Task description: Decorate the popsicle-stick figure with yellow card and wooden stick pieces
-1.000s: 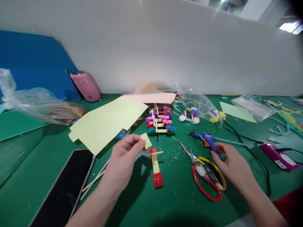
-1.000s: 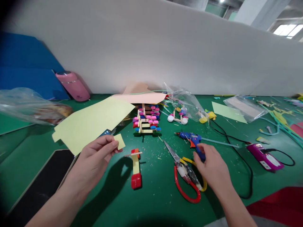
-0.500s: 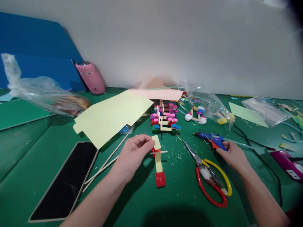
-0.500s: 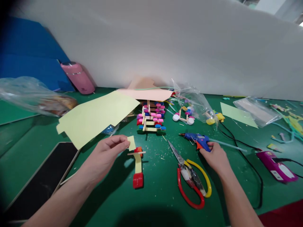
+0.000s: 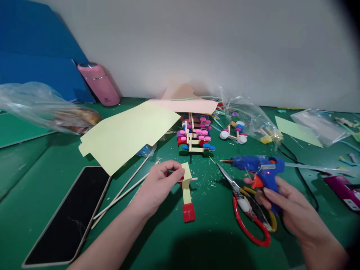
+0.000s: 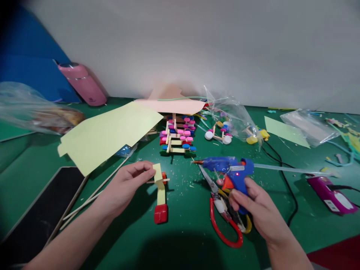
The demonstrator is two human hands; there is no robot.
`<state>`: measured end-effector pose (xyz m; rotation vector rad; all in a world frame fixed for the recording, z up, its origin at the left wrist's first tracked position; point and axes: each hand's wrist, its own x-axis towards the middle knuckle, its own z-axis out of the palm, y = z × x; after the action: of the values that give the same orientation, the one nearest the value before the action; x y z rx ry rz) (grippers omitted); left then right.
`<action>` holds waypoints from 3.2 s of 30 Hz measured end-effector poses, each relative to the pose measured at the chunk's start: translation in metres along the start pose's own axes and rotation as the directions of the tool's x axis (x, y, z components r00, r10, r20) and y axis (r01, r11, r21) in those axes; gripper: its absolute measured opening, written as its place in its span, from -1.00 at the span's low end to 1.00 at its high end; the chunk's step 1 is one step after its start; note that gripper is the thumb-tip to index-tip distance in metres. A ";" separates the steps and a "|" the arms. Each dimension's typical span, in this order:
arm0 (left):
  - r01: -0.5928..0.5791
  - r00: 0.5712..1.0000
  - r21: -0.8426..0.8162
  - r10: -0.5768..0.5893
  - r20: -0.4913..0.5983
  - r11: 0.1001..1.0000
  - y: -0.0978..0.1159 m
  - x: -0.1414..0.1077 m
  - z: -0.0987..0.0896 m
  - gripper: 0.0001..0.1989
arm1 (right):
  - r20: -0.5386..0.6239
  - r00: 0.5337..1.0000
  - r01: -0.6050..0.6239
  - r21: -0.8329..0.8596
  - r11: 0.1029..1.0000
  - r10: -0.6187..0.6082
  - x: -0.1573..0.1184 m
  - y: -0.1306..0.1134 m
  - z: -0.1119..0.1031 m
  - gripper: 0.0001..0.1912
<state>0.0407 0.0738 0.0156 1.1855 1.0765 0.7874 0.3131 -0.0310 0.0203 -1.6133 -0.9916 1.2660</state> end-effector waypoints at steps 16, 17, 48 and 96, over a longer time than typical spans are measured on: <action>-0.042 0.997 0.020 0.041 0.072 0.999 0.005 -0.004 -0.001 -0.81 | -0.008 0.991 0.121 -0.332 0.935 -0.131 -0.025 -0.020 0.046 -0.84; -0.043 0.996 0.023 0.041 0.077 0.999 0.005 -0.004 -0.001 -0.81 | 0.019 0.990 0.135 -0.354 0.925 -0.138 -0.024 -0.020 0.047 -0.80; -0.128 0.975 0.154 0.096 0.199 0.980 0.011 -0.011 -0.006 -0.80 | 0.198 0.963 0.257 -0.480 0.839 -0.182 -0.011 -0.024 0.043 -0.84; -0.086 0.989 0.114 0.072 0.127 0.990 0.014 -0.009 -0.007 -0.80 | 0.194 0.946 0.325 -0.593 0.737 -0.261 -0.020 -0.018 0.031 -0.81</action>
<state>0.0316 0.0708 0.0309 1.3673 0.9908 0.7093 0.2778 -0.0392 0.0395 -1.7755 -1.7928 0.8383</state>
